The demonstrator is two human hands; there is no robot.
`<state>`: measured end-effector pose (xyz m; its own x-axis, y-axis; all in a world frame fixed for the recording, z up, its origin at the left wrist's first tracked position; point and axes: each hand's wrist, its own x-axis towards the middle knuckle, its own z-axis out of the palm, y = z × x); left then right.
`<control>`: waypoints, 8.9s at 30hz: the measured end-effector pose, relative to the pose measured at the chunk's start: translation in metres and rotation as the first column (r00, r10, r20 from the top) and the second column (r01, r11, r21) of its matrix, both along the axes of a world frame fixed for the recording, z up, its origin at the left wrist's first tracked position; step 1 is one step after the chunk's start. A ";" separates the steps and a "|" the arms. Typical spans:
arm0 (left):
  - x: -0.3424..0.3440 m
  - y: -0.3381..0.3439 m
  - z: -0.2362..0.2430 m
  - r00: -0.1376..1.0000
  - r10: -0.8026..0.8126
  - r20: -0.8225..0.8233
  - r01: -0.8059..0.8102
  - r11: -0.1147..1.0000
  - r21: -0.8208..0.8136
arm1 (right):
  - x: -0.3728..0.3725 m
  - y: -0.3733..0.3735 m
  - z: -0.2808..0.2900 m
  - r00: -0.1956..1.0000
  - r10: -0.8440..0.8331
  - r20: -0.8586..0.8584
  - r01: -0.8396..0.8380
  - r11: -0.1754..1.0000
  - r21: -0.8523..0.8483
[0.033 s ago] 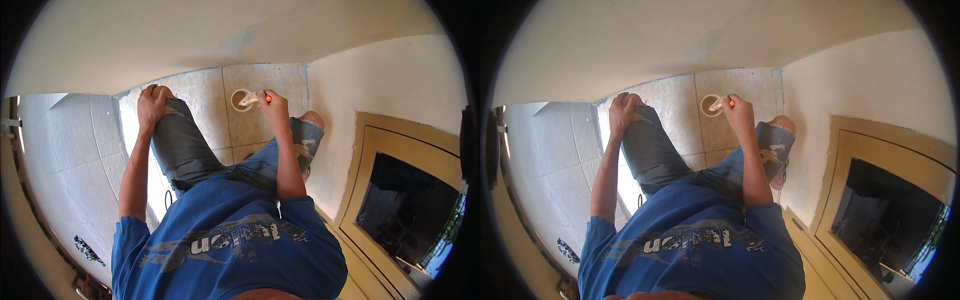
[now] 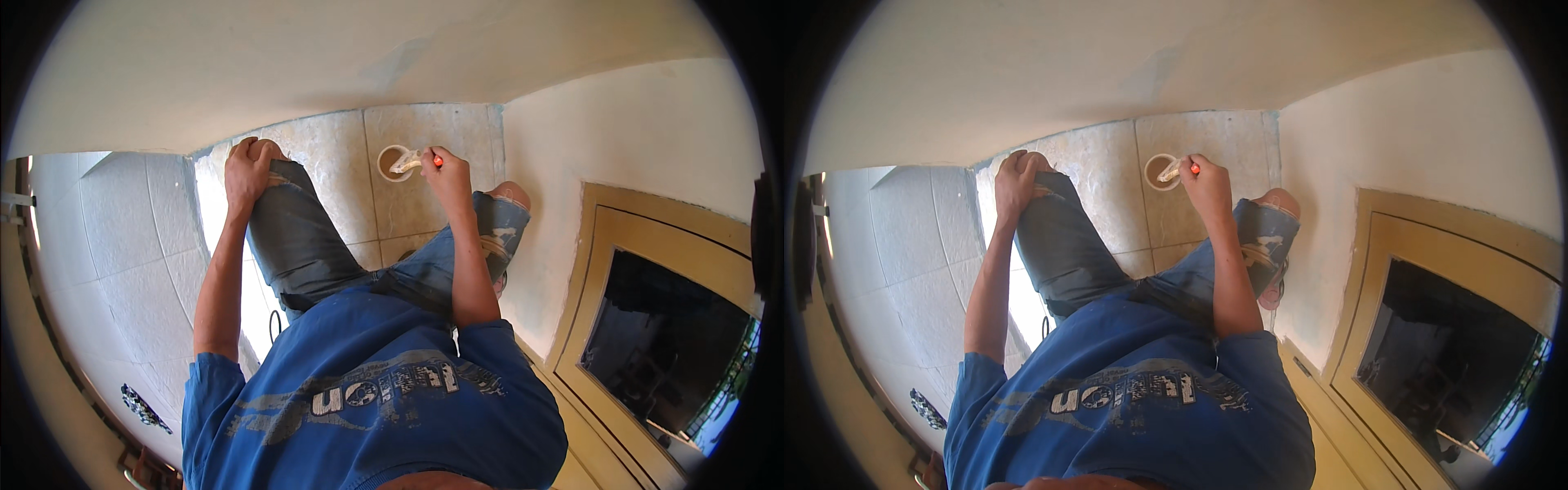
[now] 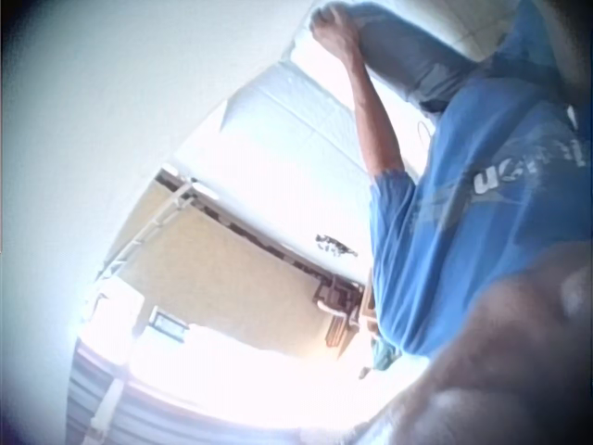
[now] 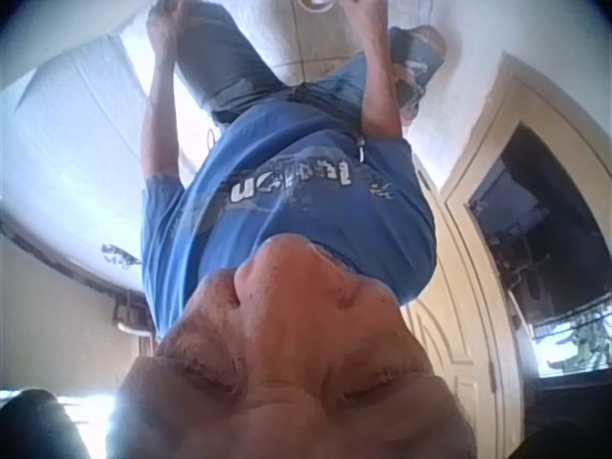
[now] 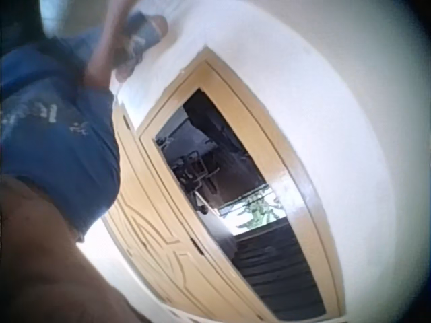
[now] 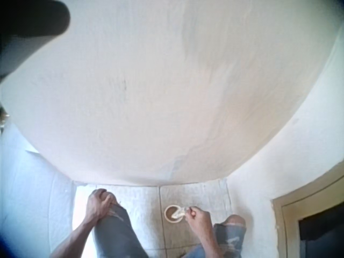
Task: The person paints a ceiling using a paintbrush and a small container of paint. They repeatedly dip the brush into the container and apply paint to the ceiling surface in short strokes.
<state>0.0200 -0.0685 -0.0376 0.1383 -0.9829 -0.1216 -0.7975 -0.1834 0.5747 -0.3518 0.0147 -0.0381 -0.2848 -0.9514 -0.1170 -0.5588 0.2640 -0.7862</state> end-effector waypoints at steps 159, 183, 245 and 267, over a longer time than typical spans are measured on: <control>0.012 0.000 0.016 0.972 -0.039 0.230 0.046 0.999 -0.027 | 0.024 0.006 -0.044 0.934 0.138 0.330 -0.226 0.942 0.247; 0.001 -0.010 0.015 0.972 -0.058 0.229 0.058 0.998 0.006 | 0.015 0.014 -0.038 0.927 0.145 0.347 -0.223 0.954 0.198; -0.002 -0.019 0.001 0.977 -0.090 0.192 0.083 0.996 0.041 | 0.064 -0.098 0.162 0.928 -0.250 0.278 0.314 0.924 -0.218; -0.006 -0.021 0.005 0.983 -0.080 0.166 0.069 0.995 0.072 | 0.067 -0.056 0.241 0.911 -0.336 0.238 0.393 0.881 -0.263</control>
